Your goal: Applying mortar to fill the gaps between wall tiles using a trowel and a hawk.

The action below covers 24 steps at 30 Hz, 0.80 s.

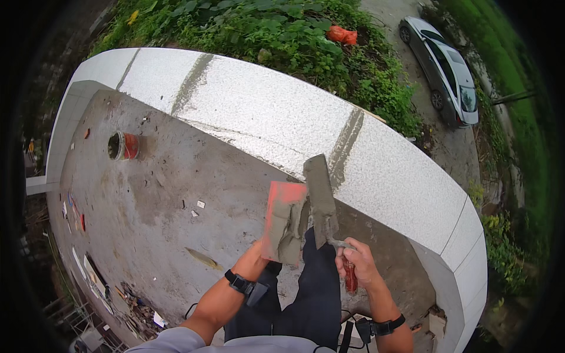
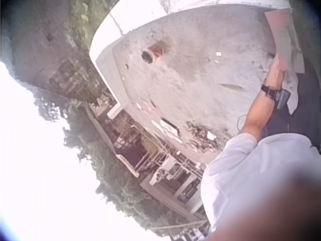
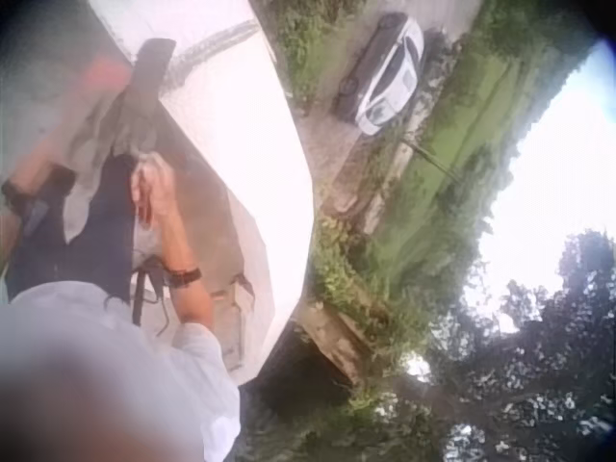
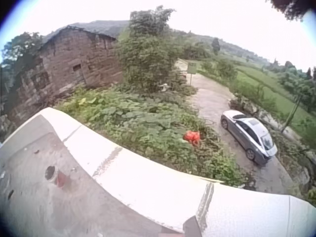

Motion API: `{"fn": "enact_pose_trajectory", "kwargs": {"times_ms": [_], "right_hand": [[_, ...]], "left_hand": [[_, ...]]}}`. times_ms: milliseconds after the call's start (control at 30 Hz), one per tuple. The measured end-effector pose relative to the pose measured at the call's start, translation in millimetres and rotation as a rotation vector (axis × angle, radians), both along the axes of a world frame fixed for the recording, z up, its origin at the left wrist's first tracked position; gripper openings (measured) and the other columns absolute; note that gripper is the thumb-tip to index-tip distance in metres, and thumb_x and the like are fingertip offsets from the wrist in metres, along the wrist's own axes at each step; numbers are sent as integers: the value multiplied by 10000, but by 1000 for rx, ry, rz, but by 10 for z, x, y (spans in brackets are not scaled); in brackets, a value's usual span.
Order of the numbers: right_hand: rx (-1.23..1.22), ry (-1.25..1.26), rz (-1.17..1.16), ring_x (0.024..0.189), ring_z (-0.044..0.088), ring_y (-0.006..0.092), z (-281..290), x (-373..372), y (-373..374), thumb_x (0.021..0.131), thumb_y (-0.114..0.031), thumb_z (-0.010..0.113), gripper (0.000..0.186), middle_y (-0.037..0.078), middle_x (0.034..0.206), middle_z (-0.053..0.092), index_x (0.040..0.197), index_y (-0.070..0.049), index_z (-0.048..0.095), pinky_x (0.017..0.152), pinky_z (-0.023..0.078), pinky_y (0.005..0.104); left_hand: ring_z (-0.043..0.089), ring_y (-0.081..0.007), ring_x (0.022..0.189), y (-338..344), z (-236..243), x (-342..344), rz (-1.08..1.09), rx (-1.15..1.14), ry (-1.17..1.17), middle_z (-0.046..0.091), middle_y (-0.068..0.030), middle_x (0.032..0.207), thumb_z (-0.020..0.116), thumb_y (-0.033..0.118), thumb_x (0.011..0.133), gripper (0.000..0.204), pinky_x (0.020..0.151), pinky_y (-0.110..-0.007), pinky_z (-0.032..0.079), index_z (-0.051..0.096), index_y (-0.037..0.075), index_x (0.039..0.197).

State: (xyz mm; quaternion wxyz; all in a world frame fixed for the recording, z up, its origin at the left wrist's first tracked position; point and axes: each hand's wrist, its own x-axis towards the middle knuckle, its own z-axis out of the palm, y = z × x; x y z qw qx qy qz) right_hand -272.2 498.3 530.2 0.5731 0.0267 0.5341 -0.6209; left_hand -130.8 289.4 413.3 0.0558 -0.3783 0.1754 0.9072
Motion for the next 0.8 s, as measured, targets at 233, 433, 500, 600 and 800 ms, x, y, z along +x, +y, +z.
{"fn": "enact_pose_trajectory", "kwargs": {"times_ms": [233, 433, 500, 600, 800], "right_hand": [[87, -133, 61, 533, 508, 95, -263, 1557, 760, 947, -284, 535, 258, 50, 684, 560, 916, -28, 534, 489, 400, 237], [567, 108, 41, 541, 522, 77, 212, 2076, 1567, 925, -264, 565, 253, 39, 668, 583, 876, -16, 564, 473, 404, 241], [639, 275, 65, 552, 533, 74, 478, 2117, 1756, 912, -260, 581, 254, 41, 677, 599, 883, -8, 576, 474, 408, 239], [628, 754, 99, 560, 545, 72, 775, 2019, 2034, 882, -256, 627, 277, 50, 676, 614, 922, 17, 602, 483, 421, 237], [344, 851, 297, 501, 568, 205, 472, 1773, 2487, 766, -236, 732, 268, 86, 628, 604, 850, -3, 628, 475, 436, 308]], "left_hand": [[639, -174, 865, 172, 21, 677, -137, 26, -73, 622, -65, 1080, 544, 403, 968, 419, 725, -330, 560, 542, 83, 1239], [642, -179, 878, 316, 50, 762, -183, -8, -74, 623, -70, 1093, 534, 410, 973, 436, 740, -336, 562, 536, 80, 1258], [643, -180, 882, 406, 58, 668, -200, -23, -58, 623, -72, 1098, 530, 412, 975, 442, 745, -339, 563, 534, 79, 1265], [645, -182, 889, 687, 74, 459, -224, -42, -28, 623, -75, 1104, 525, 416, 978, 450, 752, -342, 564, 531, 77, 1274], [644, -209, 965, 1428, 143, -16, -394, 49, 124, 611, -101, 1154, 442, 426, 1013, 486, 818, -368, 558, 491, 65, 1336]]}}
